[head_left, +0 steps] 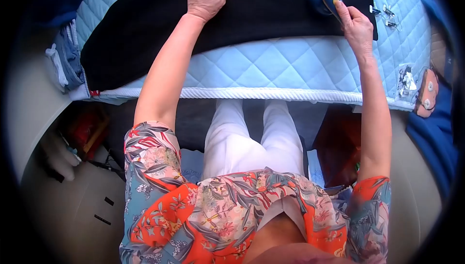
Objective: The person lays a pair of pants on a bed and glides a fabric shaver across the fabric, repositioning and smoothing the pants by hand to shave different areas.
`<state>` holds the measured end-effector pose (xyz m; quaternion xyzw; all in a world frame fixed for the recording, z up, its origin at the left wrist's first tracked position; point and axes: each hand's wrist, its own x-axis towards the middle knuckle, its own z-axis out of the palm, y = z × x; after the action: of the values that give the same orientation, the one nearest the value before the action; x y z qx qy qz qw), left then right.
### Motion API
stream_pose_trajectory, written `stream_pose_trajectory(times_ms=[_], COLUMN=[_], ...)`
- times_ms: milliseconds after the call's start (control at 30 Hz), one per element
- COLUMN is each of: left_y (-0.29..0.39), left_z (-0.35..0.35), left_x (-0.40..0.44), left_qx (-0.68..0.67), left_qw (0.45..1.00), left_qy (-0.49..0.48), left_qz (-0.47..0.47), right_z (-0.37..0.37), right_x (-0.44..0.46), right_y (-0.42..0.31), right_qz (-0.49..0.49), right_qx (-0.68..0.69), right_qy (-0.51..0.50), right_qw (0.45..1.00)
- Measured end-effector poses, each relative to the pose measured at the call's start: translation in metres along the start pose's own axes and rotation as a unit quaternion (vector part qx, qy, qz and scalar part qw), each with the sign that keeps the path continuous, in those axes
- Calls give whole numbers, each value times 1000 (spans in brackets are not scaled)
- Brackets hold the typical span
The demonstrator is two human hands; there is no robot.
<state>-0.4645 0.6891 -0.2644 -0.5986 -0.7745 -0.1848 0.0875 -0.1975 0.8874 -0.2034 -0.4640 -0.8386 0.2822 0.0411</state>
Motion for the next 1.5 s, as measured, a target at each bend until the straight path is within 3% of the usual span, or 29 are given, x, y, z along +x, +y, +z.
stream_pose_trajectory(times_ms=[167, 200, 267, 300, 400, 533, 567, 667, 800, 900, 1033, 1233, 1333, 1400, 1500], left_y=[-18, -18, -19, -15, -25, -34, -33, -30, -29, -29, -29, -30, -29, -28, -29], left_z=[7, 9, 12, 7, 23, 33, 33, 27, 25, 24, 24, 23, 21, 21, 23], left_x=[4, 4, 6, 10, -1, -4, -4, -3, -3, -3, -3, -3, -3, -2, -3], left_qx=[5, 7, 8, 45, 48, 60, 56, 53, 50, 55, 57, 48, 58, 61, 58], left_qw=[995, 995, 995, 993, 993, 992, 993, 993, 993, 993, 993, 993, 992, 992, 993], left_qy=[34, 35, 37, 91, 84, 75, 70, 49, 34, 26, 25, 16, 13, 11, 15], left_qz=[-90, -92, -93, -53, -62, -79, -82, -94, -103, -105, -105, -109, -110, -106, -104], right_z=[11, 13, 18, 15, 6, -26, -33, -32, -20, -30, -58, -43, -48, -46, -40], right_x=[-25, -34, -45, -42, -8, 43, 52, 38, -17, 15, 93, 51, 51, 83, 94], right_y=[-17, -28, -42, -46, -23, 23, 34, 38, 9, 23, 72, 74, 74, 80, 49], right_qz=[-104, -73, -111, -120, -129, -43, 10, -57, -58, -69, 28, 26, 77, 4, 83], right_qx=[-8, -8, -34, -40, -40, -69, -83, -110, -44, -73, -66, -17, 13, -27, 139], right_qy=[2, -61, -96, -102, -50, 77, 67, 81, -33, 6, 135, 84, 69, 120, 87], right_qw=[995, 995, 989, 987, 990, 994, 994, 989, 997, 995, 988, 996, 995, 992, 983])
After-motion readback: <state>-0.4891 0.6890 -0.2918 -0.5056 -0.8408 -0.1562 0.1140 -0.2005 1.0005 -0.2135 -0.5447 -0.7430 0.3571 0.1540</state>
